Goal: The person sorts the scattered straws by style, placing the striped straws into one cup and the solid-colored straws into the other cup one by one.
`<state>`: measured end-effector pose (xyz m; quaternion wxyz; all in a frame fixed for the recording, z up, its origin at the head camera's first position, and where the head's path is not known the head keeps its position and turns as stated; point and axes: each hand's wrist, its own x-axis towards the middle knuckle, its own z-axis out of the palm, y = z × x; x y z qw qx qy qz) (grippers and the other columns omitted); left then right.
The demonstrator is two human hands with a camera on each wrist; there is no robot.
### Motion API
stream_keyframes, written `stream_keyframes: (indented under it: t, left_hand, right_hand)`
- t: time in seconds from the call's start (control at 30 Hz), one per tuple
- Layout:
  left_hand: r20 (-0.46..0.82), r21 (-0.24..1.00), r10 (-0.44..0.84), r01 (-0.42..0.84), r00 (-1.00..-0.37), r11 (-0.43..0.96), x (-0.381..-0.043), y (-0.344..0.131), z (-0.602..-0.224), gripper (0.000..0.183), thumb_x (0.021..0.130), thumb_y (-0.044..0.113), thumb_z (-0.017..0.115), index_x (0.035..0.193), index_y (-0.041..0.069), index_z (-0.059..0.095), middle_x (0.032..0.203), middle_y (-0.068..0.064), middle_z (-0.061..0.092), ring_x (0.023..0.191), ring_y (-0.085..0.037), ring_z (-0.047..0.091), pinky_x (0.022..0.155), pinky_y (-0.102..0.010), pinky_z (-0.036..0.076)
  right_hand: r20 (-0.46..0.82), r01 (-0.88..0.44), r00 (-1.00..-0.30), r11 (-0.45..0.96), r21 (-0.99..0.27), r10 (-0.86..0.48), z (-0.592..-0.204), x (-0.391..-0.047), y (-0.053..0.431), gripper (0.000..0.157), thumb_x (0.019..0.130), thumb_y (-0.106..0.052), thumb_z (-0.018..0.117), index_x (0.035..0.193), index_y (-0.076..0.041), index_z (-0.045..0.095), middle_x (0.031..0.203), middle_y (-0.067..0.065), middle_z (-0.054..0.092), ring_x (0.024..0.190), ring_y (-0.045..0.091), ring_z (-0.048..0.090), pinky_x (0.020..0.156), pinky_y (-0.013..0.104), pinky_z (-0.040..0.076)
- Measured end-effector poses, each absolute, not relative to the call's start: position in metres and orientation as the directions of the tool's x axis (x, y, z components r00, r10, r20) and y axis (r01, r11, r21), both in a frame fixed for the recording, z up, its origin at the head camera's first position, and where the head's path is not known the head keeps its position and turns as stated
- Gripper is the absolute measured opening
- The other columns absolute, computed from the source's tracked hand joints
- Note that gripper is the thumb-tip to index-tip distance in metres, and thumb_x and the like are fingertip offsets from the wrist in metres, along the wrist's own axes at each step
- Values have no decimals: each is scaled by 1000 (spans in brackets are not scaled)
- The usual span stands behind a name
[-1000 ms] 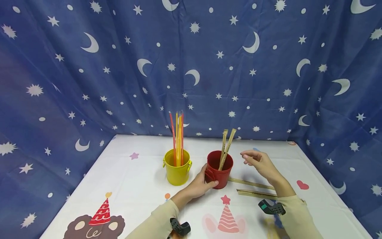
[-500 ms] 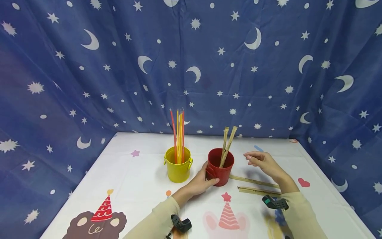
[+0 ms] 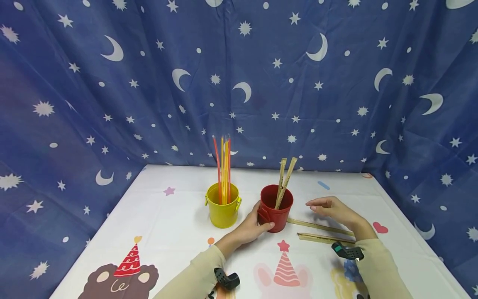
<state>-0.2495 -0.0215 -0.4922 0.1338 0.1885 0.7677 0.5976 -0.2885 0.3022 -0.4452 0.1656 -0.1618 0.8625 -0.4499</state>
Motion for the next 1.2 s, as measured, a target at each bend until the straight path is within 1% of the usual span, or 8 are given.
stream_keyframes:
  t: [0.13,0.33,0.53,0.63,0.73,0.77,0.83,1.2]
  left_hand:
    - [17,969,449,125,-894,212,-249,-22,-492,84,97,26,65,162,12,14,163,-8,34,153,-28,31,127,-54,26]
    - [12,969,447,120,-894,214,-244,-23,-492,84,97,26,65,162,11,14,163,-7,34,153,-28,31,127,-53,28]
    - [16,969,444,123,-896,213,-244,-23,-491,85,97,27,65,162,12,13,163,-7,34,153,-27,31,127,-53,27]
    - [14,968,441,122,-898,217,-245,-23,-491,85,97,28,65,162,12,13,164,-7,33,153,-27,30,127,-53,27]
    - [17,968,441,125,-897,219,-246,-23,-491,85,97,28,65,162,12,13,164,-8,33,153,-27,30,127,-54,26]
    - [19,968,442,127,-897,216,-246,-22,-491,85,97,28,65,162,12,13,164,-8,33,153,-27,30,127,-54,26]
    - [24,969,445,131,-895,211,-247,-22,-491,85,96,27,66,162,11,14,164,-8,33,153,-28,30,127,-54,25]
    - [30,968,448,137,-894,208,-249,-22,-492,85,96,25,66,162,10,15,163,-9,34,153,-28,30,127,-54,26]
  right_hand:
    - [-157,-144,-872,549,-823,-463,-453,-290,302,39,100,-20,63,131,5,64,127,25,67,95,19,66,88,28,53]
    - [-138,-187,-837,513,-838,-530,-462,-287,299,35,97,-12,67,124,10,66,121,29,68,91,6,62,80,18,52]
    - [-138,-208,-846,557,-804,-515,-464,-287,296,29,92,-9,71,115,10,70,112,25,73,84,5,54,71,18,46]
    - [-144,-203,-851,569,-796,-505,-466,-288,295,24,92,-7,72,111,8,73,101,18,74,81,5,53,70,18,46]
    - [-139,-206,-853,570,-796,-502,-467,-288,295,20,90,-6,73,104,8,73,83,7,68,74,5,50,64,18,45]
    - [-143,-197,-859,575,-794,-491,-467,-288,295,18,89,-5,74,102,8,74,80,1,64,71,4,50,63,18,44]
    - [-137,-200,-863,578,-791,-486,-468,-287,295,16,88,-4,75,98,8,74,74,-3,57,67,4,48,59,18,42]
    - [-129,-207,-869,586,-784,-479,-467,-285,290,11,85,2,75,90,11,73,69,-2,54,63,3,44,56,16,39]
